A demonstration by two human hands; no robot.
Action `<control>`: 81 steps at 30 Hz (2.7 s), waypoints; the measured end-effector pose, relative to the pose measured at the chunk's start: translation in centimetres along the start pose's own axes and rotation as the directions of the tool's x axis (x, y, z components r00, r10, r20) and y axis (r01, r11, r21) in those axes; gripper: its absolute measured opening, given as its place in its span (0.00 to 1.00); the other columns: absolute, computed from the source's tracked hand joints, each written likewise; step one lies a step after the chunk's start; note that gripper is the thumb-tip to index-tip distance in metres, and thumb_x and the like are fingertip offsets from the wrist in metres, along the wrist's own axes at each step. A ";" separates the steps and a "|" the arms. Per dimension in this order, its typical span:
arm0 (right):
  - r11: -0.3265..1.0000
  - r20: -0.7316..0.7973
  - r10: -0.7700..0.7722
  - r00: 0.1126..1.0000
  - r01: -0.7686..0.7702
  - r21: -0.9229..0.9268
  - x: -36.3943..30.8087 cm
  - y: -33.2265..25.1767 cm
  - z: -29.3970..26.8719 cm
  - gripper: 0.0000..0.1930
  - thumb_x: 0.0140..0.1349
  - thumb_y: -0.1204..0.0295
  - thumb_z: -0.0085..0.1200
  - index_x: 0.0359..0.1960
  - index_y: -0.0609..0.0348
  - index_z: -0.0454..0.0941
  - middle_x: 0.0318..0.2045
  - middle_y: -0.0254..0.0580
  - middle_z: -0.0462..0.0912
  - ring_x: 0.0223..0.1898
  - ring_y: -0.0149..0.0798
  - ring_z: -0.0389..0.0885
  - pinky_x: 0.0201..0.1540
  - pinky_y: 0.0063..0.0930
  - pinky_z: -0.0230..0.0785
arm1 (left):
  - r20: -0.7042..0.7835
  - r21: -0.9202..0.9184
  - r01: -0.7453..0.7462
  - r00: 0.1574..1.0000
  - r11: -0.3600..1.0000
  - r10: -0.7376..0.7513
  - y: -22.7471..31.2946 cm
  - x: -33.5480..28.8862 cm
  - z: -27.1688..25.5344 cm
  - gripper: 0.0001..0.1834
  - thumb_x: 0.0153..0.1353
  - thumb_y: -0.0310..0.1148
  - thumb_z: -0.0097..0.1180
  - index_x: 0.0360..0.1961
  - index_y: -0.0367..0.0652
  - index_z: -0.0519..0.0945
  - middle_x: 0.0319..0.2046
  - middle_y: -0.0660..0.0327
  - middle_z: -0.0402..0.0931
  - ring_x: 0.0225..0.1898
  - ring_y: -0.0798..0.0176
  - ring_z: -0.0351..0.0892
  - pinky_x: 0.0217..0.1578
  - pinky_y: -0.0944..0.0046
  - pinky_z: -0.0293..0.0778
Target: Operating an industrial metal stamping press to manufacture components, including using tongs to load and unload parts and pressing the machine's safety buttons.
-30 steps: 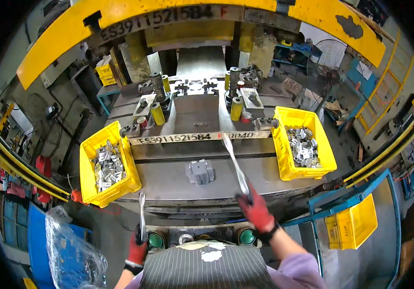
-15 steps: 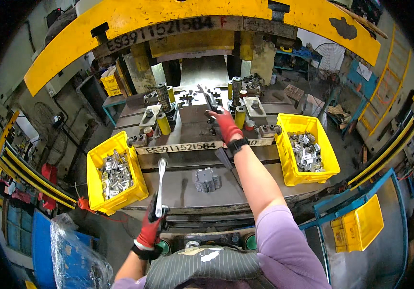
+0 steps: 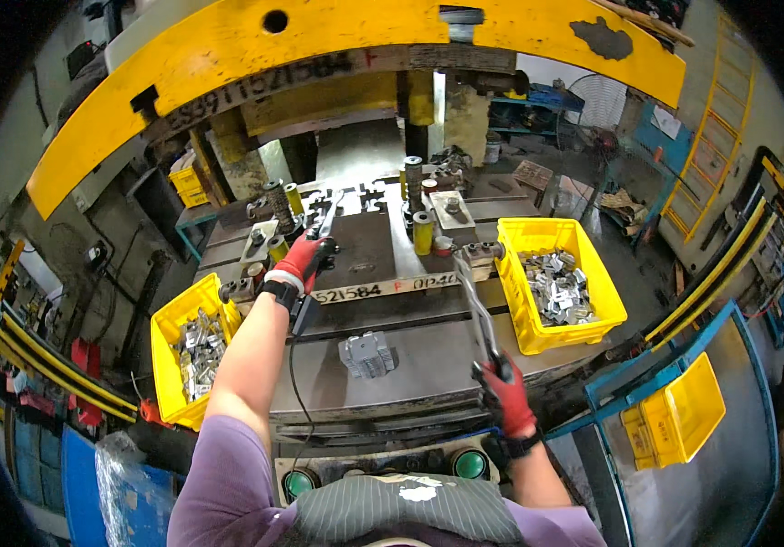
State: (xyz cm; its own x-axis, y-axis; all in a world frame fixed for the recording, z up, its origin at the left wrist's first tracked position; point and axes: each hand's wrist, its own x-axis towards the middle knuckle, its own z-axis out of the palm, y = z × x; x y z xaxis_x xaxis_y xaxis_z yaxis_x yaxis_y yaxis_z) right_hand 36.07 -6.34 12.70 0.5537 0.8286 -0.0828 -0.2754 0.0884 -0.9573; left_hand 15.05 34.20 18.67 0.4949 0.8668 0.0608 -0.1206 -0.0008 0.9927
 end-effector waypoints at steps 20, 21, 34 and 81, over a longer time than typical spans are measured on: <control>0.718 -0.367 -0.533 0.762 0.178 -0.673 0.9 0.6 -11.6 0.10 0.59 0.69 0.49 0.39 0.62 0.72 0.27 0.37 0.76 0.29 0.31 0.72 0.33 0.26 0.64 | -0.274 0.011 0.071 0.960 0.997 -0.065 2.0 -29.5 -0.7 0.26 0.55 0.26 0.49 0.56 0.46 0.63 0.26 0.64 0.73 0.14 0.77 0.61 0.13 0.76 0.59; 0.821 -0.411 -0.425 0.806 0.152 -0.551 1.3 2.0 -13.1 0.10 0.59 0.70 0.49 0.39 0.62 0.72 0.27 0.36 0.75 0.29 0.31 0.72 0.33 0.26 0.64 | -0.320 -0.010 0.079 0.944 0.997 -0.078 1.6 -31.2 -1.7 0.27 0.55 0.25 0.49 0.58 0.47 0.61 0.27 0.64 0.73 0.14 0.77 0.61 0.13 0.76 0.60; 0.863 -0.198 -0.332 0.922 0.213 -0.458 -1.8 6.3 -2.8 0.11 0.57 0.76 0.50 0.42 0.64 0.71 0.31 0.33 0.74 0.32 0.25 0.70 0.37 0.20 0.64 | -0.649 -0.143 0.030 0.751 0.989 -0.117 -2.4 -40.5 -10.6 0.22 0.57 0.25 0.46 0.54 0.46 0.65 0.25 0.64 0.71 0.17 0.78 0.64 0.15 0.77 0.61; 0.968 0.463 0.226 0.857 -0.145 -0.205 24.6 -4.2 19.0 0.14 0.58 0.57 0.46 0.25 0.52 0.72 0.15 0.31 0.72 0.14 0.28 0.67 0.15 0.22 0.57 | -0.562 -0.080 0.056 0.822 0.995 -0.092 -0.2 -38.9 -4.6 0.24 0.53 0.22 0.52 0.53 0.44 0.66 0.24 0.66 0.72 0.18 0.75 0.67 0.15 0.74 0.66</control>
State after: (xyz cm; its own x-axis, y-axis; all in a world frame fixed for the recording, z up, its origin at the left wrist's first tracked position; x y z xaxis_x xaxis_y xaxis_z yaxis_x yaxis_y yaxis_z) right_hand 35.94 24.18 19.99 0.0484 0.9861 -0.1591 -0.1857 -0.1476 -0.9715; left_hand -8.08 2.78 15.61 -0.0658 0.9929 -0.0995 -0.1611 0.0878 0.9830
